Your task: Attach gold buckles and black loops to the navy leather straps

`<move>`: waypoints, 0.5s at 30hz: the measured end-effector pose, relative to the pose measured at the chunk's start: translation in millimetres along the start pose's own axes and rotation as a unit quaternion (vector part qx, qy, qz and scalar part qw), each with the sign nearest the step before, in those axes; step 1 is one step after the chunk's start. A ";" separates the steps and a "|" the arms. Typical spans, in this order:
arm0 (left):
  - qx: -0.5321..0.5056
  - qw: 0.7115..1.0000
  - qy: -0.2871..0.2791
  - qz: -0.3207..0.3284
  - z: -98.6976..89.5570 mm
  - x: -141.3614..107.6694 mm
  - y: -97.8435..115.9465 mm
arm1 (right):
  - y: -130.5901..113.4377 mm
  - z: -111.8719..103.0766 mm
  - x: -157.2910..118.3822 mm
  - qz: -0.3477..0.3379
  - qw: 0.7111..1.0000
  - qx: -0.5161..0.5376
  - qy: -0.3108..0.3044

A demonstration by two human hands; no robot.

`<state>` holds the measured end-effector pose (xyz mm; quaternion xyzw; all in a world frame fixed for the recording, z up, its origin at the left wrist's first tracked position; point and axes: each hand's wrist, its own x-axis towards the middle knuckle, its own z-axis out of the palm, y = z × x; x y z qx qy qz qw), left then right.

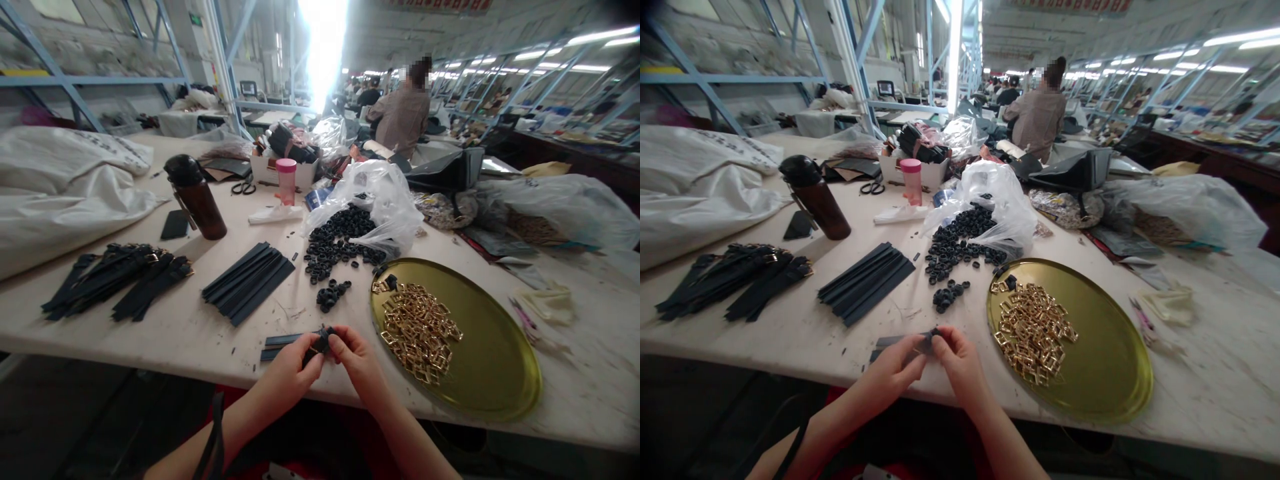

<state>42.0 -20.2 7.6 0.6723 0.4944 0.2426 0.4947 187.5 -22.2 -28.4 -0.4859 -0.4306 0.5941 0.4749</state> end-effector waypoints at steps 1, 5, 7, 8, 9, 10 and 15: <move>0.004 1.000 0.007 0.004 0.6 -1.0 -0.7 | -1.8 -0.2 -0.3 0.006 1.000 0.001 0.002; -0.005 1.000 0.023 -0.007 1.8 -3.4 -6.8 | -1.4 1.7 -5.0 0.003 1.000 0.004 0.012; -0.019 1.000 0.018 -0.013 1.8 -3.6 -8.9 | 2.8 4.0 -7.6 -0.008 1.000 -0.014 0.011; -0.025 1.000 0.013 -0.013 1.7 -3.6 -9.5 | 5.0 5.0 -8.5 -0.012 1.000 -0.026 0.002; -0.032 0.999 0.010 -0.012 1.4 -3.5 -9.8 | 6.8 5.7 -9.2 -0.014 0.999 -0.035 -0.010; -0.038 0.999 0.007 -0.011 1.0 -3.4 -10.2 | 8.1 6.0 -9.7 -0.016 0.999 -0.039 -0.022; -0.058 0.998 0.006 -0.033 -2.2 -3.2 -15.1 | 5.8 2.4 -12.1 -0.016 0.999 0.036 -0.026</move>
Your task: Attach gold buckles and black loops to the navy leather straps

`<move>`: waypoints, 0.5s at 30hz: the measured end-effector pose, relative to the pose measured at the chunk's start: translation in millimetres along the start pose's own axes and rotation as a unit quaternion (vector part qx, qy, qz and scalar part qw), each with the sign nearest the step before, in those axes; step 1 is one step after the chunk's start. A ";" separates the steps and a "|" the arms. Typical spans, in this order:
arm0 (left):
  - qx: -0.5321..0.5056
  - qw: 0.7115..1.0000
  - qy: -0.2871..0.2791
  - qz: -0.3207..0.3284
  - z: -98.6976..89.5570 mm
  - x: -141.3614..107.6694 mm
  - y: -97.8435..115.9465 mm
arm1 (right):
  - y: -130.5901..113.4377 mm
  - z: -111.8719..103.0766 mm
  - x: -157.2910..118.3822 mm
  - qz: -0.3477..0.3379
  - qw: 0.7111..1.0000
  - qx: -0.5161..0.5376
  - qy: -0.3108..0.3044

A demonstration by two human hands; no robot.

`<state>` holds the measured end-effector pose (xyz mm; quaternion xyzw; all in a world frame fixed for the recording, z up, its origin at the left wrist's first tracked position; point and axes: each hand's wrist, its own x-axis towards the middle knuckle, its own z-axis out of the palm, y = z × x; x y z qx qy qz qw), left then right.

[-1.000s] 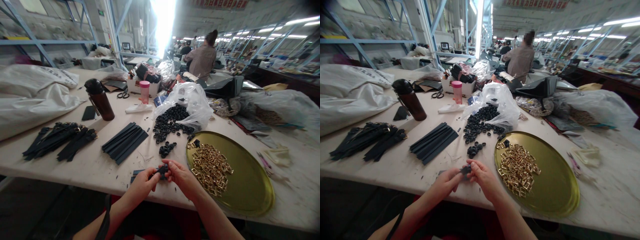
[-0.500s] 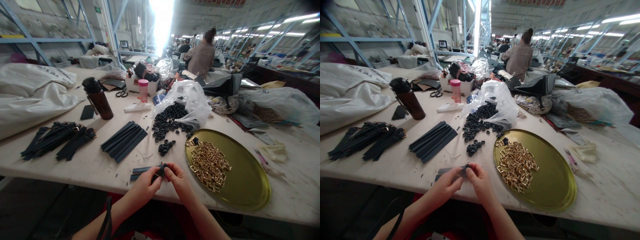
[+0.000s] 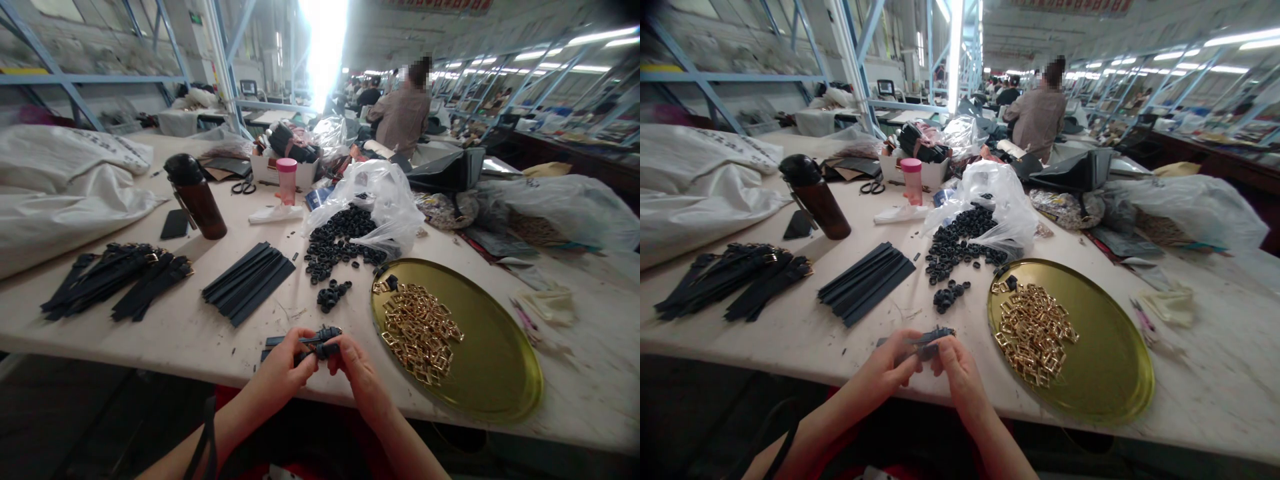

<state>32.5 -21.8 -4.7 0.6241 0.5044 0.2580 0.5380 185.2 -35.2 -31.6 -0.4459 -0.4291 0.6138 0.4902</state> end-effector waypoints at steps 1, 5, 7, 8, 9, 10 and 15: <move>0.001 1.000 0.003 -0.006 -0.4 -0.1 -1.2 | -1.2 -0.7 -0.7 0.009 1.000 0.021 0.001; 0.001 1.000 0.020 -0.006 -0.2 -1.4 -3.1 | -1.4 -1.0 -2.9 0.077 0.995 0.055 -0.014; 0.027 0.999 0.033 -0.007 -0.2 -2.3 -1.9 | 0.6 -0.3 -3.5 0.123 0.988 0.085 -0.044; 0.047 0.998 0.037 -0.008 -0.4 -2.8 -1.1 | 1.5 0.0 -3.7 0.149 0.981 0.108 -0.063; 0.068 0.997 0.039 -0.009 -0.7 -3.2 -0.2 | 2.1 0.2 -4.0 0.175 0.973 0.130 -0.081; 0.085 0.995 0.040 -0.010 -1.1 -3.6 0.6 | 2.3 0.4 -4.3 0.196 0.964 0.150 -0.095; 0.096 0.995 0.027 -0.015 -3.6 -6.4 3.2 | 0.3 0.8 -7.6 0.223 0.948 0.186 -0.132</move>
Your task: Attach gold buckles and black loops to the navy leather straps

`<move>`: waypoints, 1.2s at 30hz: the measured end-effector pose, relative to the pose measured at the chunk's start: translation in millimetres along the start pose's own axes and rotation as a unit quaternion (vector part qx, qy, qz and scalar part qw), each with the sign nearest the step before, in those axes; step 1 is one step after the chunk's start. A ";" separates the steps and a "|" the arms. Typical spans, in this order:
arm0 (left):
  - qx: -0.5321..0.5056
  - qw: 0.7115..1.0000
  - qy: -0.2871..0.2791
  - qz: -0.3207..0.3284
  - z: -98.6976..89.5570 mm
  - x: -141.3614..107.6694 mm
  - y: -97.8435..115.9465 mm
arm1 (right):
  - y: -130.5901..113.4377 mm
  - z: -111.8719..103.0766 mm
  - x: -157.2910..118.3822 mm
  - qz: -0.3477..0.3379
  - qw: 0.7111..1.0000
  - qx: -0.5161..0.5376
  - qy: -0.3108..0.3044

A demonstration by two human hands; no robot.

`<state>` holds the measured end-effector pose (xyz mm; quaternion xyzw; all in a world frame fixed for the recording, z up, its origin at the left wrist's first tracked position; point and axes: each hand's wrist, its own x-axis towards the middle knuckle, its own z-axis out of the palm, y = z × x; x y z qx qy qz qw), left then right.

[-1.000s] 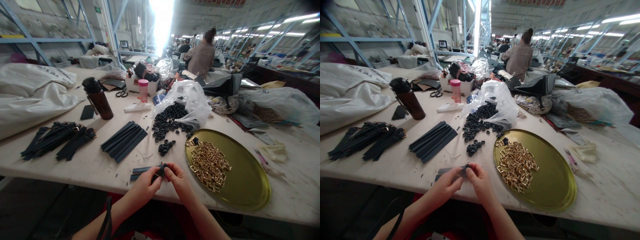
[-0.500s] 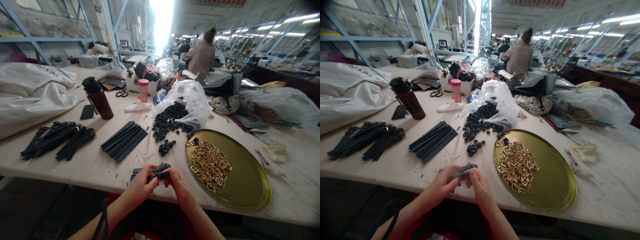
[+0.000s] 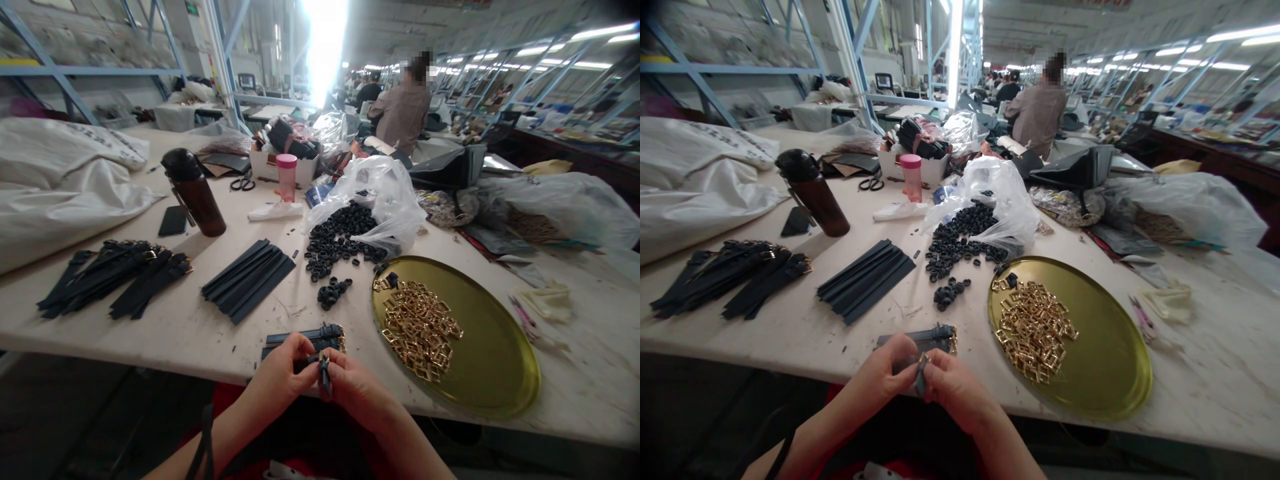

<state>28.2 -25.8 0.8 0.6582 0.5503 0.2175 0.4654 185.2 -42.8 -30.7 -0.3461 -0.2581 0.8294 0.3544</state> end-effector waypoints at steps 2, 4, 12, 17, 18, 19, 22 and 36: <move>-0.023 1.000 -0.019 -0.001 -1.9 -1.9 0.9 | 0.4 0.8 -2.6 -0.014 1.000 -0.011 0.001; -0.052 0.998 -0.039 -0.007 -3.8 -4.0 2.1 | 0.1 2.3 -5.1 -0.044 0.998 -0.030 0.016; -0.226 0.961 -0.116 -0.105 -1.2 -3.5 2.4 | -7.2 9.2 -3.5 -0.164 0.963 -0.169 0.133; -0.242 0.957 -0.115 -0.110 3.2 -0.9 -2.5 | -0.2 -2.4 1.2 -0.183 0.927 -0.269 0.185; -0.241 0.958 -0.113 -0.108 3.4 -1.0 -2.9 | 2.0 -5.1 2.1 -0.183 0.918 -0.293 0.194; -0.242 0.958 -0.109 -0.107 3.3 -1.3 -3.2 | 4.0 -7.3 2.8 -0.182 0.909 -0.313 0.204; -0.250 0.956 -0.109 -0.107 2.0 -2.0 -3.1 | 7.0 -9.7 3.6 -0.184 0.900 -0.329 0.217; -0.320 0.926 -0.141 -0.144 -2.7 -5.3 -2.4 | 1.3 -6.3 -4.4 -0.180 0.868 -0.426 0.183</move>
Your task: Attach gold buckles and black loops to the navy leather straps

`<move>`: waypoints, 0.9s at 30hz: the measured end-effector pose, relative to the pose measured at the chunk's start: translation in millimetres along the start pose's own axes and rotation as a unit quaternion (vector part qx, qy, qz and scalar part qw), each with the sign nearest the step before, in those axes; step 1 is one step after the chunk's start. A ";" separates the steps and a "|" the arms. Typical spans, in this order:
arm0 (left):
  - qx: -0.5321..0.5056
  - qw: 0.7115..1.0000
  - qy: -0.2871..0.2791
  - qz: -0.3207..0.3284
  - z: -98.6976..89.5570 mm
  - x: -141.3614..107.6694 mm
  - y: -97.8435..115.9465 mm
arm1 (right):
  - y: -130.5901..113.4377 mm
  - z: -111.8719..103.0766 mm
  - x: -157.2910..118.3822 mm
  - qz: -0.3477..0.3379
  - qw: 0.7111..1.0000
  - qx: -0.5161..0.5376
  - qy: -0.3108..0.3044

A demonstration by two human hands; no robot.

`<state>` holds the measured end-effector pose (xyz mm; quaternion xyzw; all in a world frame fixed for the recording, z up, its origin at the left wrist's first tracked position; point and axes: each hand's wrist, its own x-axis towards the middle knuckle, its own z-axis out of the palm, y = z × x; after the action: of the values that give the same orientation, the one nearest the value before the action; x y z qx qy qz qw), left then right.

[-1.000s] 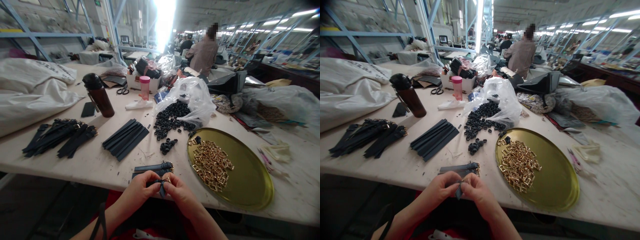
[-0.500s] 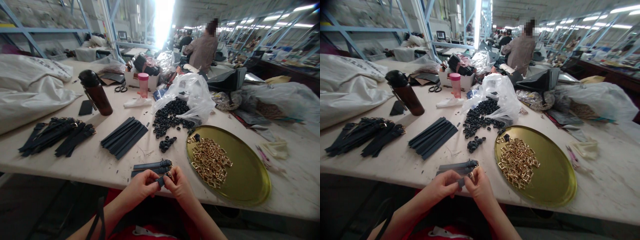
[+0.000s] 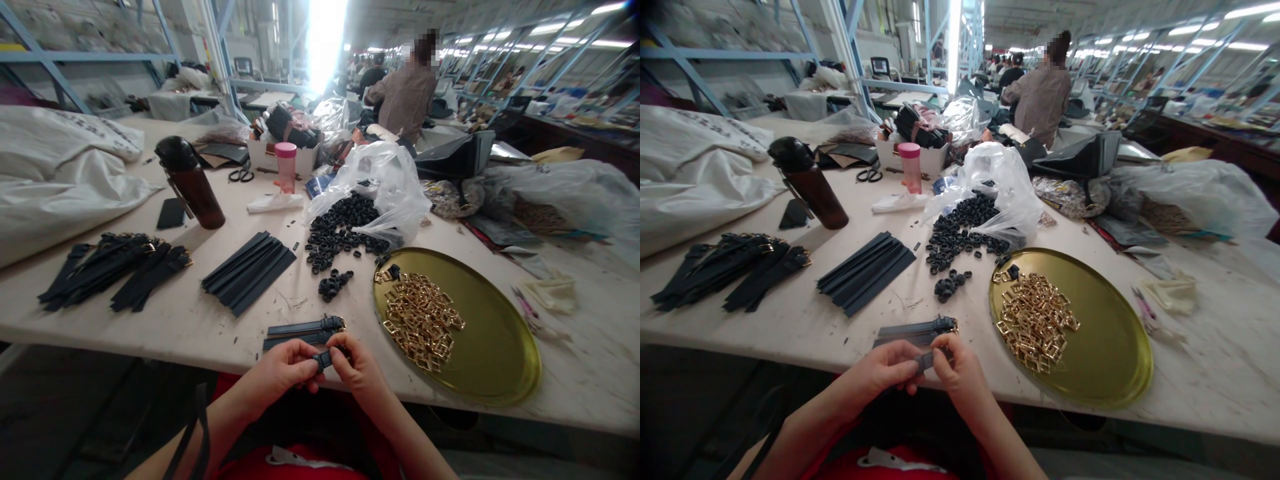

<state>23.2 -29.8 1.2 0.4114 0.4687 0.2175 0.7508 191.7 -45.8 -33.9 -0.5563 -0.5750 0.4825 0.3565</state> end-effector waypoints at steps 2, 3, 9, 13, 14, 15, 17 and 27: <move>0.010 1.000 -0.005 -0.005 -1.6 2.2 -4.8 | -2.5 -2.1 -2.7 -0.025 0.999 -0.037 -0.012; 0.013 1.000 -0.005 -0.009 -2.2 3.4 -7.4 | -4.0 -3.4 -4.1 -0.038 0.998 -0.055 -0.017; 0.025 1.000 -0.007 -0.009 0.0 9.3 -17.4 | -5.2 -4.5 -9.7 -0.038 0.994 -0.094 -0.046; 0.122 0.990 0.024 0.061 2.1 10.2 -16.1 | 0.2 4.3 -9.9 -0.021 0.996 -0.089 -0.003; 0.138 0.988 0.020 0.070 2.0 9.5 -14.6 | 1.7 6.4 -9.5 -0.016 0.997 -0.076 0.013; 0.146 0.986 0.008 0.074 1.5 8.6 -12.8 | 3.1 8.2 -8.9 -0.009 0.998 -0.058 0.029; 0.155 0.984 -0.030 0.084 -0.2 6.6 -9.3 | 5.3 10.4 -7.4 0.005 0.999 -0.023 0.048; 0.087 0.994 0.000 0.071 -1.8 17.6 -25.1 | 7.9 15.9 -7.8 0.007 0.997 -0.013 0.074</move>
<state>28.4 -30.7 -29.1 0.5071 0.4556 0.2291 0.6948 180.0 -56.7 -44.9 -0.5992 -0.5493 0.4347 0.3876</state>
